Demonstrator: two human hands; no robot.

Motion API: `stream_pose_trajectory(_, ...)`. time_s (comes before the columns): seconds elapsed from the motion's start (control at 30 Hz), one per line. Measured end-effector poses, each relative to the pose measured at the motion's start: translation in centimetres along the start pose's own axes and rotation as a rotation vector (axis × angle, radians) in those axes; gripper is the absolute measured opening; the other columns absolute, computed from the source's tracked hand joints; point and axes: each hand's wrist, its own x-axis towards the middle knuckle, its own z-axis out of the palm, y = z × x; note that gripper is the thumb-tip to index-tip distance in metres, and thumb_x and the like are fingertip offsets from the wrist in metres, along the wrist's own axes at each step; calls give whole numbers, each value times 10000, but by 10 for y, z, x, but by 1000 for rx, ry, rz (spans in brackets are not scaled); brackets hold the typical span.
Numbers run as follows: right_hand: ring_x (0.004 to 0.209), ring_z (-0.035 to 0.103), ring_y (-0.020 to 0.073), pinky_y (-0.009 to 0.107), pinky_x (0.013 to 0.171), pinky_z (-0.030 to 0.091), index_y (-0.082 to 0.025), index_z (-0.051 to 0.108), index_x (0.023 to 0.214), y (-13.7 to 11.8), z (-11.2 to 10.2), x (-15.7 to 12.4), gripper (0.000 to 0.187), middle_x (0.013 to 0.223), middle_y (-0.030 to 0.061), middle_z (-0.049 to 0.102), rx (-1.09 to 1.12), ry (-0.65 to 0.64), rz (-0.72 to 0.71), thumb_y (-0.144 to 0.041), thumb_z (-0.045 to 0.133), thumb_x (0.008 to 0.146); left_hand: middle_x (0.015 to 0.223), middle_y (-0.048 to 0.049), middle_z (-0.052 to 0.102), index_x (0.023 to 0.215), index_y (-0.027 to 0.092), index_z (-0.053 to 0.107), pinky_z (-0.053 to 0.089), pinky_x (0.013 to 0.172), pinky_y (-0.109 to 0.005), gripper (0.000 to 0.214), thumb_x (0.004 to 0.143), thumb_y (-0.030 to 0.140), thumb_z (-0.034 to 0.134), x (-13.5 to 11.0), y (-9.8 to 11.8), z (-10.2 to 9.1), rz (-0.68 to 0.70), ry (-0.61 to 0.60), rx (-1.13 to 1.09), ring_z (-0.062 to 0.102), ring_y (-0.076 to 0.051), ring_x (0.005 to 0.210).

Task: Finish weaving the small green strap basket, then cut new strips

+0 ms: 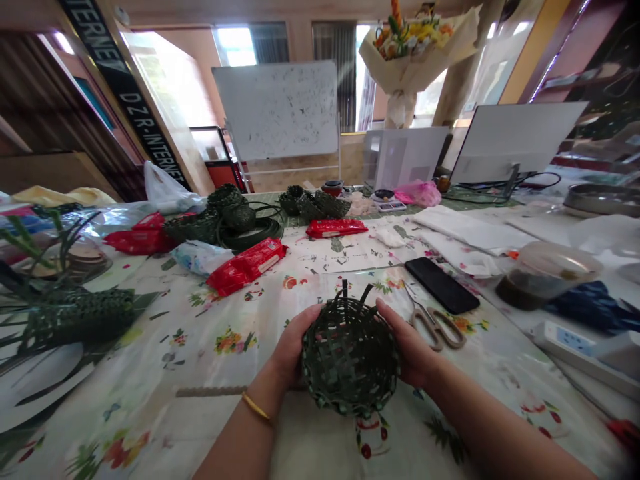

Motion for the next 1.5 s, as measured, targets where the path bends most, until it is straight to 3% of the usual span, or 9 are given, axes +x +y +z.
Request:
stream_pose_trajectory(0.1,877,699,209,339,926,473,-129,658,1087,1,-3,2,465,858,67,755,10,29,-2,-494,447,891,826,-68,695,1122,137,585,487,606,-275,399,806,381,583,-2,1,0,-5,4,2,640,-175,639)
stream_pose_trajectory(0.2,858,701,215,346,897,491,-131,653,1087,0,-5,4,467,845,68,754,33,44,-8,-504,472,873,891,-67,698,1183,178,534,499,647,-282,498,712,243,682,-5,2,0,78,16,100,659,-190,704)
stream_pose_trajectory(0.3,802,707,220,350,846,516,-120,658,1061,1,-5,5,459,806,74,753,35,60,0,-494,474,871,839,-70,700,1176,156,526,497,601,-284,548,646,162,666,-4,2,-1,127,59,167,645,-189,653)
stream_pose_trajectory(0.43,735,707,224,362,771,543,-106,661,1028,3,-2,4,438,806,91,749,24,53,-15,-454,431,895,731,-68,688,1109,115,565,469,510,-274,509,605,177,593,-3,1,-1,188,64,142,599,-177,553)
stream_pose_trajectory(0.77,669,697,220,371,677,561,-130,645,1016,5,-1,8,386,750,77,740,-9,63,-42,-391,380,917,734,-79,690,1017,99,638,450,511,-261,473,560,215,603,-6,8,-1,189,110,208,569,-157,534)
stream_pose_trajectory(0.97,652,692,208,343,660,563,-141,654,995,7,1,10,348,720,59,734,-73,107,-66,-366,404,909,707,-76,679,1082,74,594,464,534,-289,553,552,231,605,-6,9,-2,174,187,243,566,-171,541)
stream_pose_trajectory(1.17,661,692,195,320,676,562,-168,657,1016,8,1,11,338,710,35,734,-107,149,-103,-374,414,904,719,-66,675,1056,73,617,424,508,-248,508,571,225,608,-6,10,-1,185,138,251,545,-143,528)
stream_pose_trajectory(1.33,693,701,214,349,725,553,-160,661,1023,2,-4,11,479,729,62,736,-78,52,17,-495,336,917,756,-58,674,1054,106,640,369,477,-215,418,657,223,583,-3,6,-2,169,34,205,507,-107,504)
stream_pose_trajectory(1.5,726,705,218,361,781,534,-149,665,1010,0,-11,11,506,748,64,738,-74,20,-9,-547,375,897,679,-29,635,1041,115,646,380,512,-222,380,682,219,577,-1,5,-5,174,29,214,521,-121,539)
